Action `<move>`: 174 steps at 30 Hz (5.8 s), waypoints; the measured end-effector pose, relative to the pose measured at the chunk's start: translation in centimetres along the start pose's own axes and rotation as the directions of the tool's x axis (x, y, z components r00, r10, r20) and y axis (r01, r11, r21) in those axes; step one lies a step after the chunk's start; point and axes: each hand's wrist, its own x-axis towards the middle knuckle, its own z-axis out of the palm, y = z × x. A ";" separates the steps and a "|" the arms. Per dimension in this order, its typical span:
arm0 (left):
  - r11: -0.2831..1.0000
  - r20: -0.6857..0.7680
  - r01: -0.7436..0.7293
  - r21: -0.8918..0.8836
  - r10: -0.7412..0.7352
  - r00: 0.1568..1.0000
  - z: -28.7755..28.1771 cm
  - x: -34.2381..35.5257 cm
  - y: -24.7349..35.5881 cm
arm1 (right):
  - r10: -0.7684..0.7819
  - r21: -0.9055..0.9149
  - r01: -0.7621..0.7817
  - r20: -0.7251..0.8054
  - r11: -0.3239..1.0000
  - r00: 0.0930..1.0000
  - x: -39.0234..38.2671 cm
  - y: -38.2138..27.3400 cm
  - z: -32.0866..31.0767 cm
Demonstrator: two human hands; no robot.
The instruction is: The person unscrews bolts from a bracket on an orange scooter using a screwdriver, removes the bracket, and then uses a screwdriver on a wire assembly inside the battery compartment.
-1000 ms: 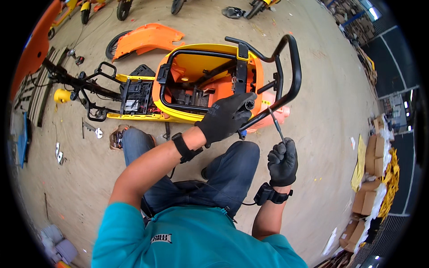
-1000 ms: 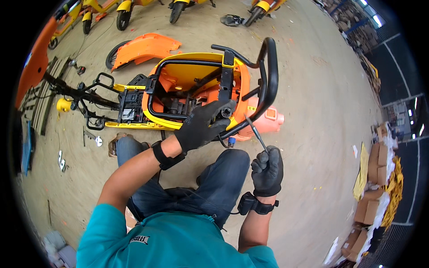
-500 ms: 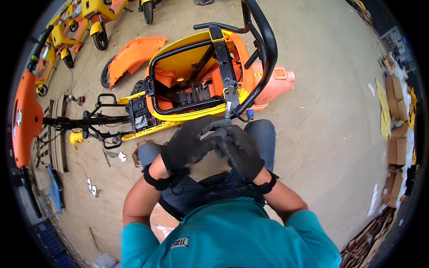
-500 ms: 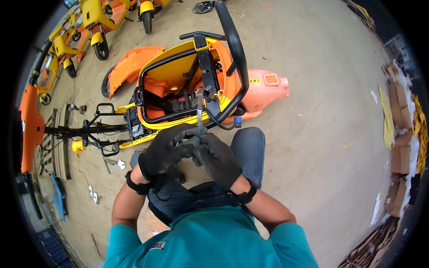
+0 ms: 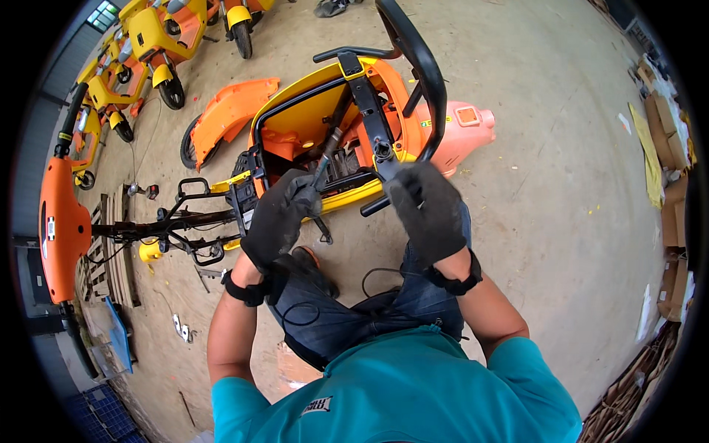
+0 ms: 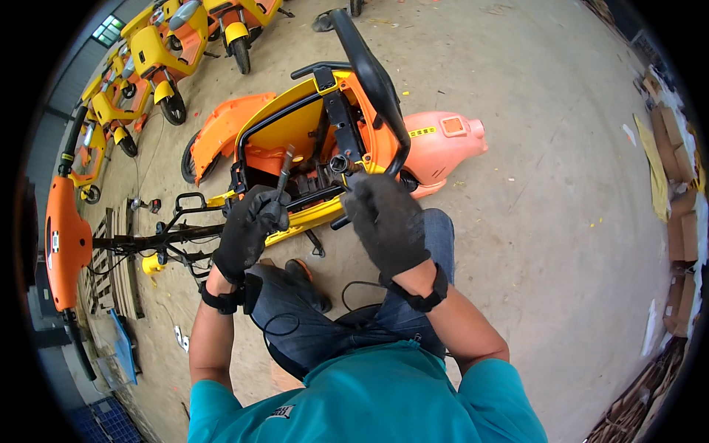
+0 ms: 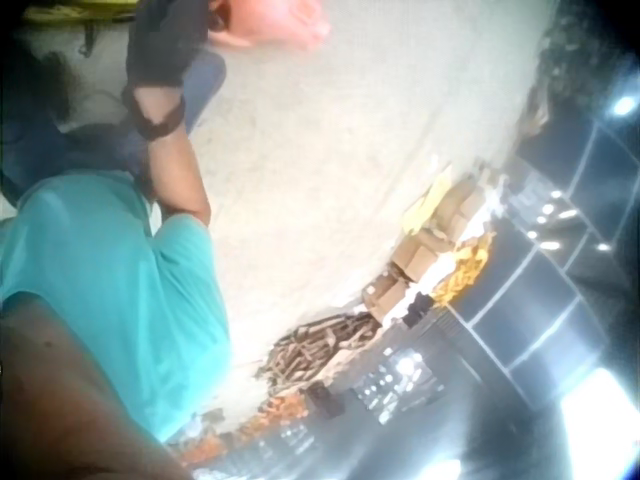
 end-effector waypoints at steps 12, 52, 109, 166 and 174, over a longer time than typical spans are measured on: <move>0.897 0.035 -0.191 0.397 0.193 0.980 -1.7 3.1 0.0 | -0.352 -0.045 0.349 -0.099 0.936 0.931 4.1 1.3 0.8; 0.985 -0.053 0.101 0.139 -0.095 0.994 5.6 -4.0 3.1 | -0.311 -0.061 0.307 -0.081 0.950 0.947 4.0 1.7 0.2; 0.905 -0.222 -0.419 0.077 0.425 0.877 9.3 7.7 2.1 | 0.059 -0.061 -0.059 0.000 0.996 0.998 6.4 5.9 -13.9; 0.687 0.029 -0.294 0.664 0.370 0.929 2.0 3.5 3.6 | -0.348 -0.104 0.337 -0.127 0.936 0.929 4.4 1.8 1.1; 0.765 0.294 0.352 -0.540 -0.220 0.930 3.7 0.2 1.8 | -0.265 0.028 0.270 -0.128 0.962 0.956 3.9 1.6 1.0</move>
